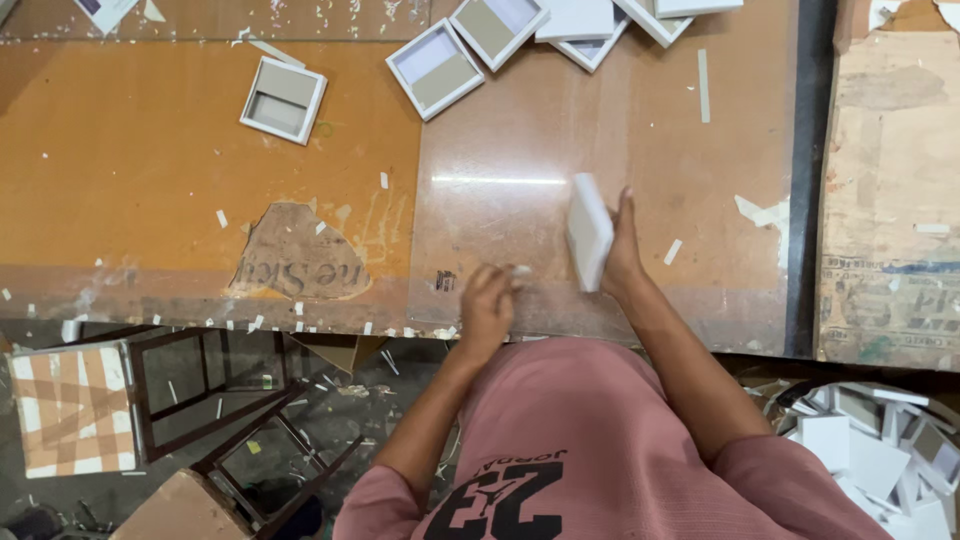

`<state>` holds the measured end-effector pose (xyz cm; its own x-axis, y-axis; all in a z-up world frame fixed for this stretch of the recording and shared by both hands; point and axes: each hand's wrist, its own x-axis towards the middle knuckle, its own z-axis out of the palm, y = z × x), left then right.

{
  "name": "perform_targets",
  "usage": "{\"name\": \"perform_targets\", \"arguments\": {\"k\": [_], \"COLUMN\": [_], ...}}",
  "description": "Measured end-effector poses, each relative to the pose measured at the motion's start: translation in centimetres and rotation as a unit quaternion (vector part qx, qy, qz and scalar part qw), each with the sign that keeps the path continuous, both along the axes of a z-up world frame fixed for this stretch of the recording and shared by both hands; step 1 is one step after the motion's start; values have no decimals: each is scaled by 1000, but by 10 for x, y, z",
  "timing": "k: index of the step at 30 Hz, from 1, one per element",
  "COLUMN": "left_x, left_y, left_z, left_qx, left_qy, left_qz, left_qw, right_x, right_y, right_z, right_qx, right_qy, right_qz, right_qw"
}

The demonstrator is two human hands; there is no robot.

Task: The person assembles small white picture frames by hand. They pick up frame parts, align them, and press them together on a workbench, then place the completed frames aside.

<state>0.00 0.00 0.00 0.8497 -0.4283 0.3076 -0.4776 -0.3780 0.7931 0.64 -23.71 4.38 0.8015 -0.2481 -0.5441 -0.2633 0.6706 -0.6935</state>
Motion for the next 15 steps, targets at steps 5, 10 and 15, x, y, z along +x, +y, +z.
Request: {"name": "perform_targets", "arguments": {"k": [5, 10, 15], "left_x": [42, 70, 41], "left_y": [-24, -65, -71], "left_z": [102, 119, 93], "left_qx": [22, 103, 109], "left_qy": [47, -10, -136], "left_qz": [-33, -50, -129], "left_qw": [998, 993, 976], "right_x": [-42, -62, -64], "right_y": [-2, 12, 15], "right_z": [-76, -127, -143], "right_qx": [-250, -192, -184], "right_qy": [8, -10, -43], "right_qz": [142, 166, 106], "right_qw": [958, 967, 976]}}
